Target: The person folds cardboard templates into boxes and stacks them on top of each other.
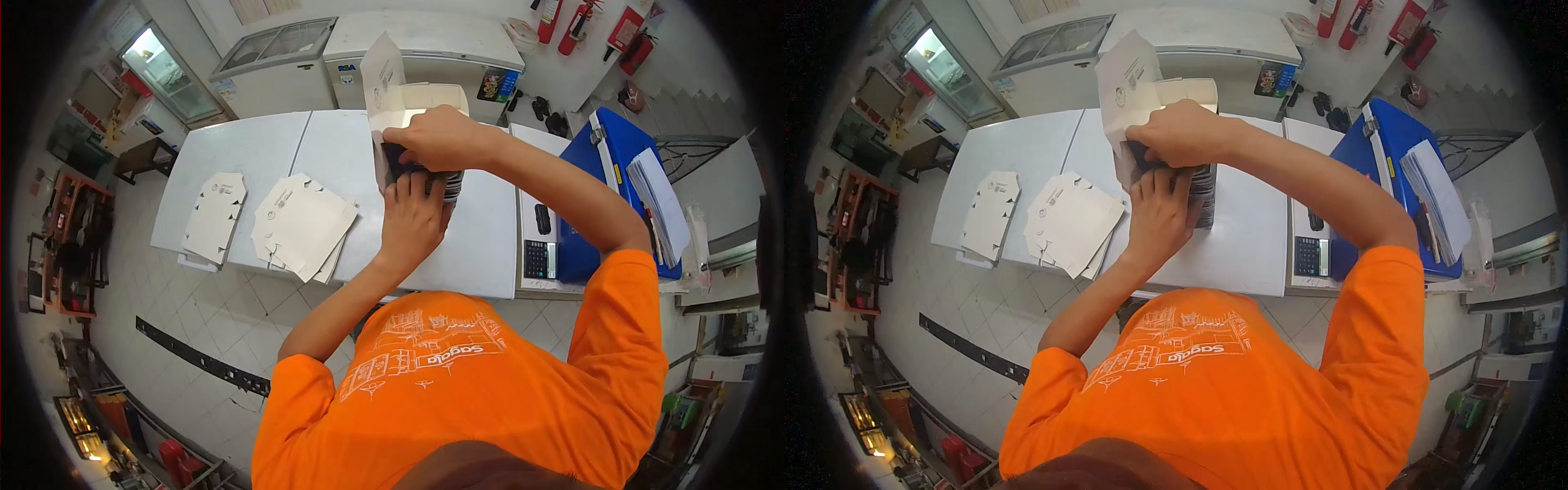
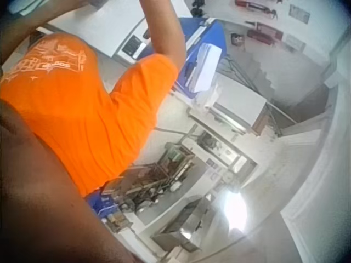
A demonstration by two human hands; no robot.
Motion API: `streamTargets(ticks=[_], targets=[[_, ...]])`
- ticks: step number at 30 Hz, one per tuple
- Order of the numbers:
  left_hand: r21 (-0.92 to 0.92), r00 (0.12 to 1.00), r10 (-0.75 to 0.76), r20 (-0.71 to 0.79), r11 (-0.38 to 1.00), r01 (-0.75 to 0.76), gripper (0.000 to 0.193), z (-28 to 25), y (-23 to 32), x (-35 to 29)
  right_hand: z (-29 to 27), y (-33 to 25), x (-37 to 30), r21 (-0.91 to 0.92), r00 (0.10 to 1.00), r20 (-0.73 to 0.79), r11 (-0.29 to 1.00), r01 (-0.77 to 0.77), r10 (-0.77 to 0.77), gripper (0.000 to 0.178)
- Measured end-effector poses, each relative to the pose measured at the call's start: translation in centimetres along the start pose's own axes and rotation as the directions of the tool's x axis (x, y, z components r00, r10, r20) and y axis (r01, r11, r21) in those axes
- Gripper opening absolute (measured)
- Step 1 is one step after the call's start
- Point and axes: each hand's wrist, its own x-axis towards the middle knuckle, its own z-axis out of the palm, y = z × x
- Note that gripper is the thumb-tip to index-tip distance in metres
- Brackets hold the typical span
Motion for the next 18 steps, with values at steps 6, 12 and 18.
streamTargets(ticks=[6,12,18], targets=[[-0.09,0.999,-0.03,-0.021,0.996,0.028,0.064,0.4,0.9,0.2,0.3,0.5,-0.2,-0.091,0.986,0.11,0.986,0.138,-0.128,0.023],[-0.122,0.996,-0.079,-0.035,0.99,0.074,0.059,1.0,1.3,0.7,2.5,0.4,0.2,-0.042,0.995,0.029,0.995,0.094,-0.093,0.025],[-0.121,0.991,0.03,-0.129,0.992,-0.046,0.064,2.3,0.3,-0.5,3.3,-1.5,-2.5,0.278,0.992,0.056,0.953,-0.122,0.11,0.052]])
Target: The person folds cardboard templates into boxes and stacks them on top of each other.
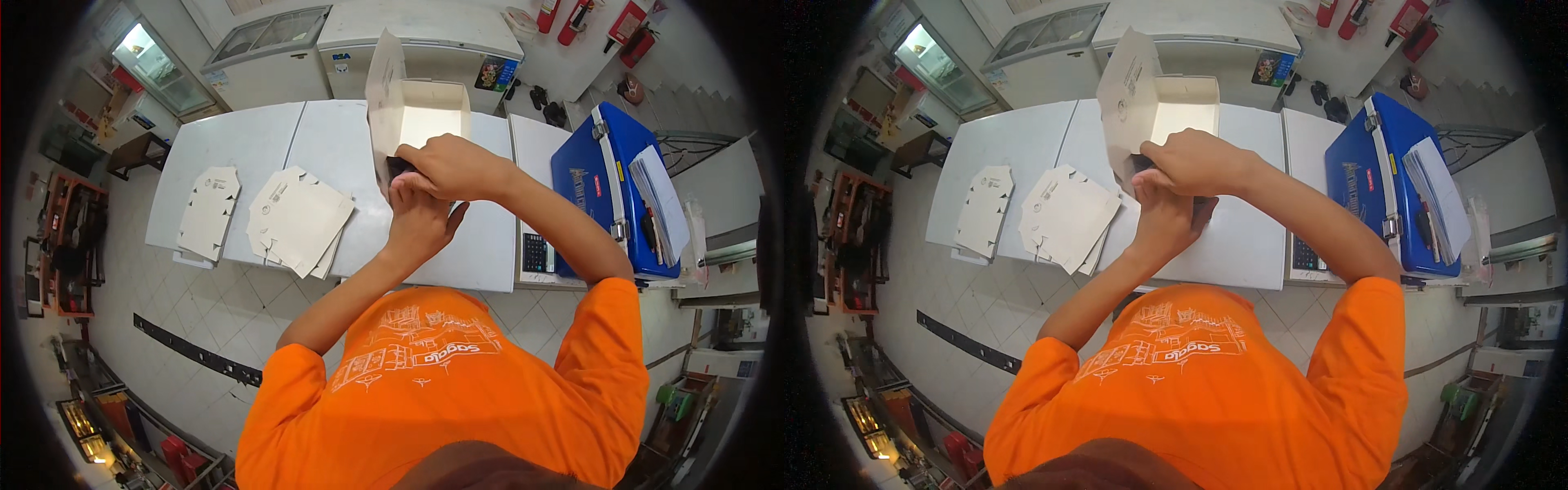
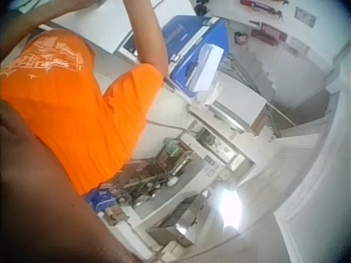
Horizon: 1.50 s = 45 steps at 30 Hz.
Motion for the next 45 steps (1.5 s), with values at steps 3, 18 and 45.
streamTargets(ticks=[3,18,45], targets=[[-0.074,0.994,0.039,0.097,0.997,-0.032,0.07,-0.6,0.3,-0.1,-0.3,0.1,-0.4,0.086,0.999,0.016,0.996,-0.04,0.039,0.054],[0.111,0.75,-0.427,0.504,0.894,0.434,0.053,6.4,-24.3,-17.8,2.4,-12.1,-7.7,0.284,0.64,-0.755,0.951,0.123,0.144,0.05],[-0.493,0.489,-0.327,0.809,-0.83,0.261,0.057,-18.7,-28.9,-8.5,14.6,-19.4,16.2,-0.015,0.902,-0.431,0.999,-0.043,0.032,0.066]])
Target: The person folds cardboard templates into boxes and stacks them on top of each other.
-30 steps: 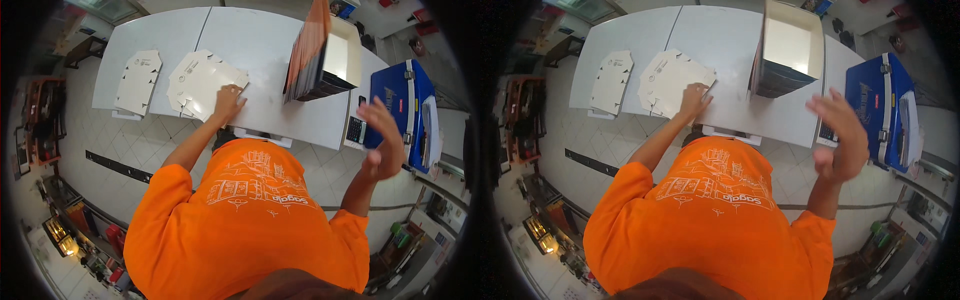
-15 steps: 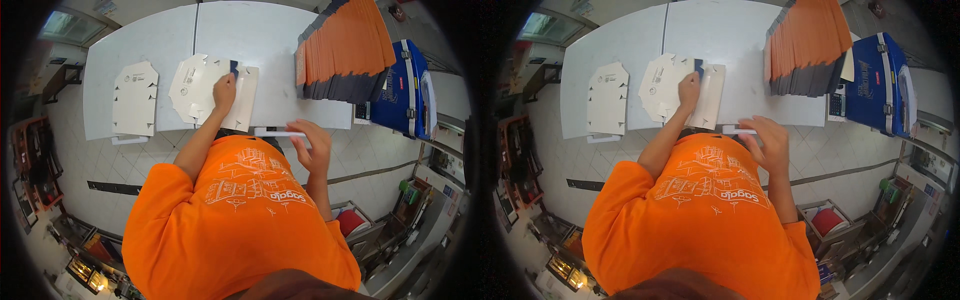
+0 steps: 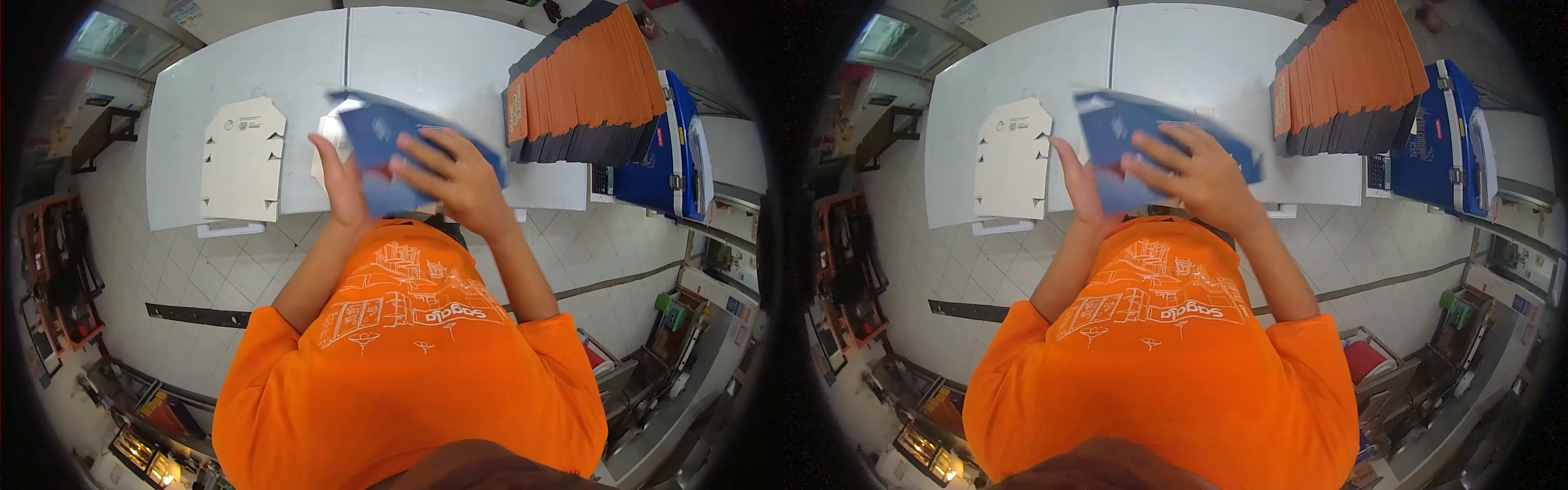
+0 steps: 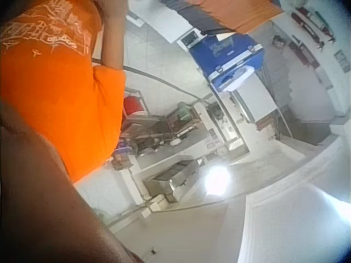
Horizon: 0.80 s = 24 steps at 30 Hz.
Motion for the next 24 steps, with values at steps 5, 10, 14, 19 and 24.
streamTargets(ticks=[5,10,14,19,24], targets=[[0.29,0.986,-0.115,-0.117,0.946,0.145,0.043,-1.6,0.3,1.3,-0.7,-0.1,-2.1,0.097,0.986,0.053,0.984,0.15,-0.156,0.052],[0.066,0.993,0.074,0.095,0.995,-0.08,0.023,-1.7,-3.9,2.3,3.8,-1.8,-1.3,0.596,0.781,-0.495,0.803,-0.014,0.381,0.05],[0.156,0.971,0.193,0.141,0.964,-0.215,0.019,-1.4,-3.4,2.3,1.5,-2.0,-1.2,0.33,0.881,-0.182,0.871,-0.364,0.437,0.043],[0.173,0.994,0.072,0.082,0.981,-0.086,0.025,0.6,-5.0,0.4,0.9,-0.2,-3.2,0.282,0.925,-0.218,0.928,-0.245,0.311,0.043],[0.089,0.984,0.166,0.071,0.981,-0.172,0.03,2.0,-8.0,-0.1,2.9,0.5,-3.0,0.277,0.826,-0.461,0.937,-0.214,0.324,0.041]])
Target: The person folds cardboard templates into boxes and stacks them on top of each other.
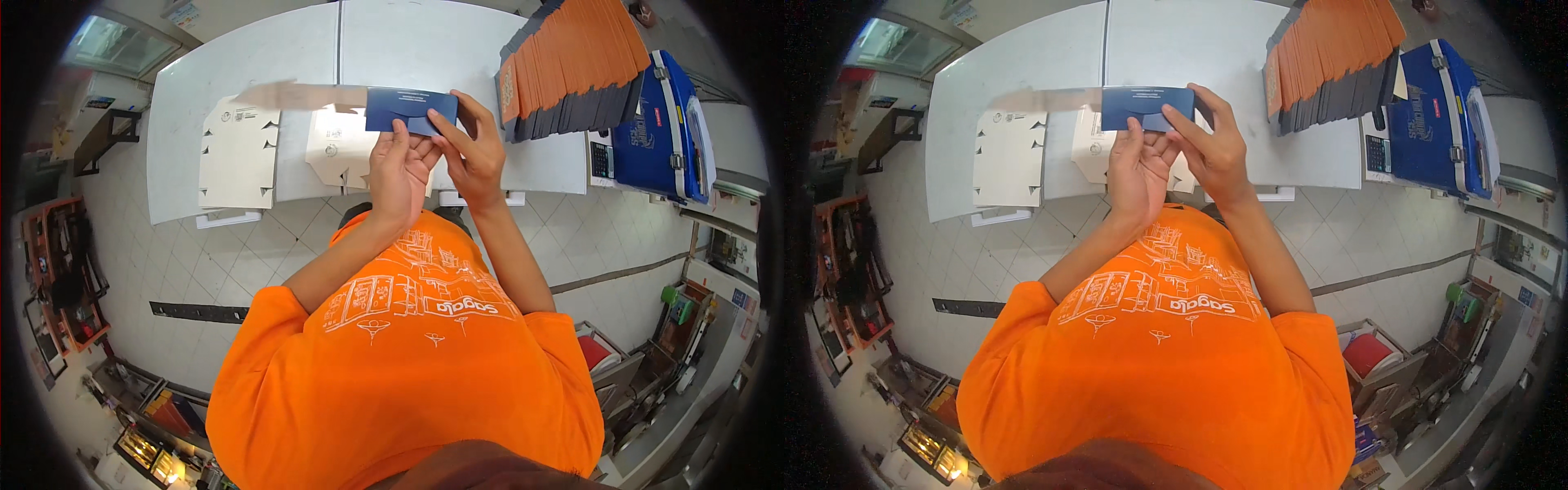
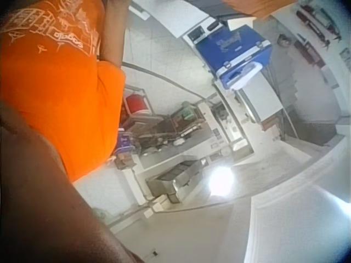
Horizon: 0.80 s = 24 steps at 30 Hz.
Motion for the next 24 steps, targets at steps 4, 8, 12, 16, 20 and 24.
streamTargets(ticks=[4,8,12,16,20,24], targets=[[0.053,0.998,-0.002,0.065,0.999,-0.001,0.029,-2.1,0.3,0.3,1.2,-2.0,-0.5,0.205,0.981,-0.118,0.971,-0.125,0.152,0.033],[0.542,1.0,-0.018,0.002,0.84,0.014,0.028,-2.9,2.8,0.2,0.0,-3.2,-2.1,0.099,0.967,0.006,0.962,-0.253,0.253,0.015],[0.858,0.765,-0.632,-0.126,0.318,0.404,0.026,-5.2,6.3,-1.0,-1.2,-1.1,-4.1,0.555,0.672,0.093,0.521,-0.648,0.735,0.014],[0.847,0.566,-0.824,0.003,0.302,0.436,0.025,-7.1,5.7,-2.2,-2.3,-0.7,-3.8,0.408,0.816,0.527,0.772,-0.487,0.237,0.033],[0.756,0.551,-0.834,0.018,0.372,0.538,0.029,-5.9,6.6,-2.3,-3.0,-1.4,-2.8,0.281,0.719,0.687,0.871,-0.402,0.11,0.03],[0.784,0.512,-0.859,0.035,0.341,0.518,0.031,-6.6,6.5,-1.8,-2.9,-2.3,-1.6,0.068,0.833,0.522,0.964,-0.258,0.186,0.024]])
